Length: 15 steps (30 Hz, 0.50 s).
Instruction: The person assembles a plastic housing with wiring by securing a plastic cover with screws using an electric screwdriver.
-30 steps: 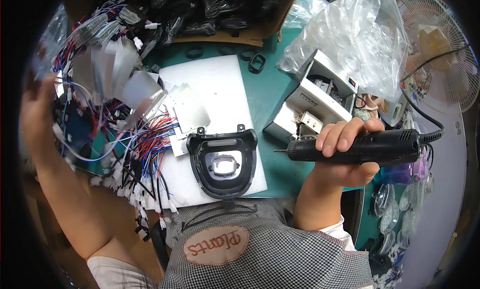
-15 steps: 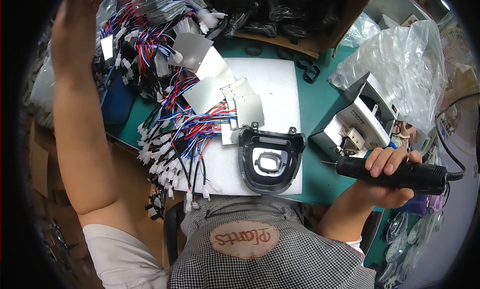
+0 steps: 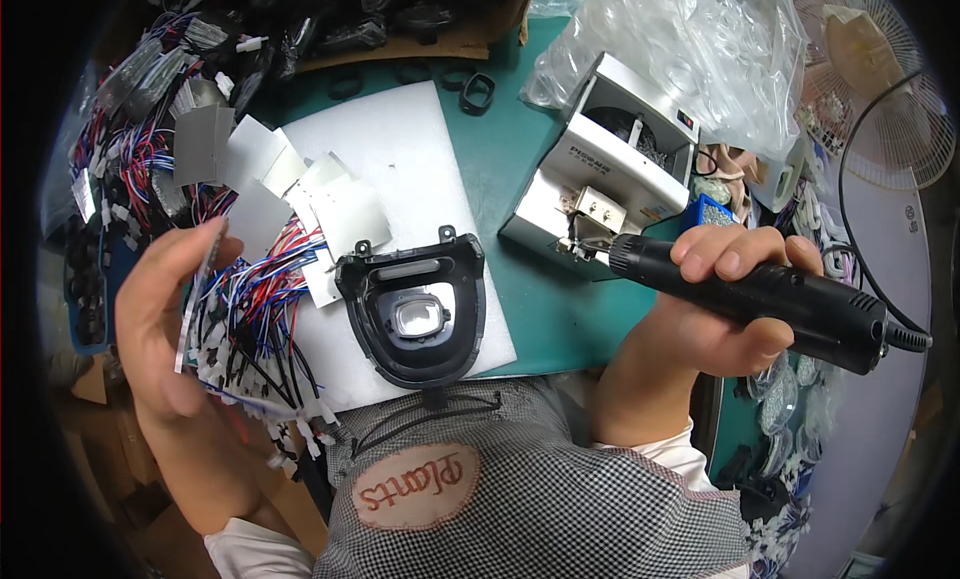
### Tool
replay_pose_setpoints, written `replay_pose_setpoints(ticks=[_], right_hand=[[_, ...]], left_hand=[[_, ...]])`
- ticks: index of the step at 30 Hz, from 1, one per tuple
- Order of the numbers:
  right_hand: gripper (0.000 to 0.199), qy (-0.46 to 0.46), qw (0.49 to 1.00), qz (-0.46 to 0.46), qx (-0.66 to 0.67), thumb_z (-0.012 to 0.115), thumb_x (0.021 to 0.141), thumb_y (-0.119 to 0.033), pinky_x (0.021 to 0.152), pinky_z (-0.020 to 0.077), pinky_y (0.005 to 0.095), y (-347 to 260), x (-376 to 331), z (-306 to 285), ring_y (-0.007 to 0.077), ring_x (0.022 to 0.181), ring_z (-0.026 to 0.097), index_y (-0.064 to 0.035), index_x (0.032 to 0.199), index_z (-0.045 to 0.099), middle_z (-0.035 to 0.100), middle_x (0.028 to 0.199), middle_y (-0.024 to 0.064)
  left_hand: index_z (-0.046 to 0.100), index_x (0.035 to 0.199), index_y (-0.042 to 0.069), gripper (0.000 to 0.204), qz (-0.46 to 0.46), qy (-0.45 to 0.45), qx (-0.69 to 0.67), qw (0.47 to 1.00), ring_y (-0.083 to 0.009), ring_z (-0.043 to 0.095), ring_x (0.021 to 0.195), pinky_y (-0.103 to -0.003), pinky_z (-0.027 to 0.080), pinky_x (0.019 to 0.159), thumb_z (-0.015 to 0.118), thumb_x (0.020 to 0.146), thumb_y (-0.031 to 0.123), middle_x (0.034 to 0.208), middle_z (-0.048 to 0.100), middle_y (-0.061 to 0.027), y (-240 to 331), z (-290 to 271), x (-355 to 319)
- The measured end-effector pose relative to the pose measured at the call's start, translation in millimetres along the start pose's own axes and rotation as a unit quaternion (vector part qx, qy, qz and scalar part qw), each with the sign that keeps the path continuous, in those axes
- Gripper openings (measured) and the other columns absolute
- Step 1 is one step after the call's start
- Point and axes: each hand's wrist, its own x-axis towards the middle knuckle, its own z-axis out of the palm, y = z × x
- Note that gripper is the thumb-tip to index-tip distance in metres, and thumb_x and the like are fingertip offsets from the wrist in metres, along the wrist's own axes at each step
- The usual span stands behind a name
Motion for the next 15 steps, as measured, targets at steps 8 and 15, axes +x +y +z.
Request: replay_pose_setpoints(ticks=[8, 15], right_hand=[[0.071, 0.006, 1.000, 0.020, -0.003, 0.063, 0.085, -0.055, 0.055, 0.0509, 0.0342, 10, -2, 4, 0.0200, 0.057, 0.057, -0.0030, 0.127, 0.039, 0.055, 0.079, 0.0107], [0.068, -0.035, 0.995, 0.090, 0.028, 0.059, 0.087, -0.056, 0.053, 0.0490, 0.0334, 9, -3, 11, 0.0189, 0.057, 0.056, -0.0026, 0.127, 0.043, 0.054, 0.079, 0.0095]], left_hand=[[0.057, 0.122, -0.006, 0.125, 0.018, -0.017, -0.020, 0.999, -0.0229, 0.060, 0.093, -0.034, 0.044, 0.086, 0.058, 0.044, 0.092, 0.102, 0.062, -0.0152, -12, 15, -14], [0.058, 0.122, -0.004, 0.121, -0.022, 0.016, -0.065, 0.998, -0.0231, 0.060, 0.096, -0.035, 0.044, 0.088, 0.069, 0.040, 0.084, 0.105, 0.062, -0.0151, -12, 33, -23]])
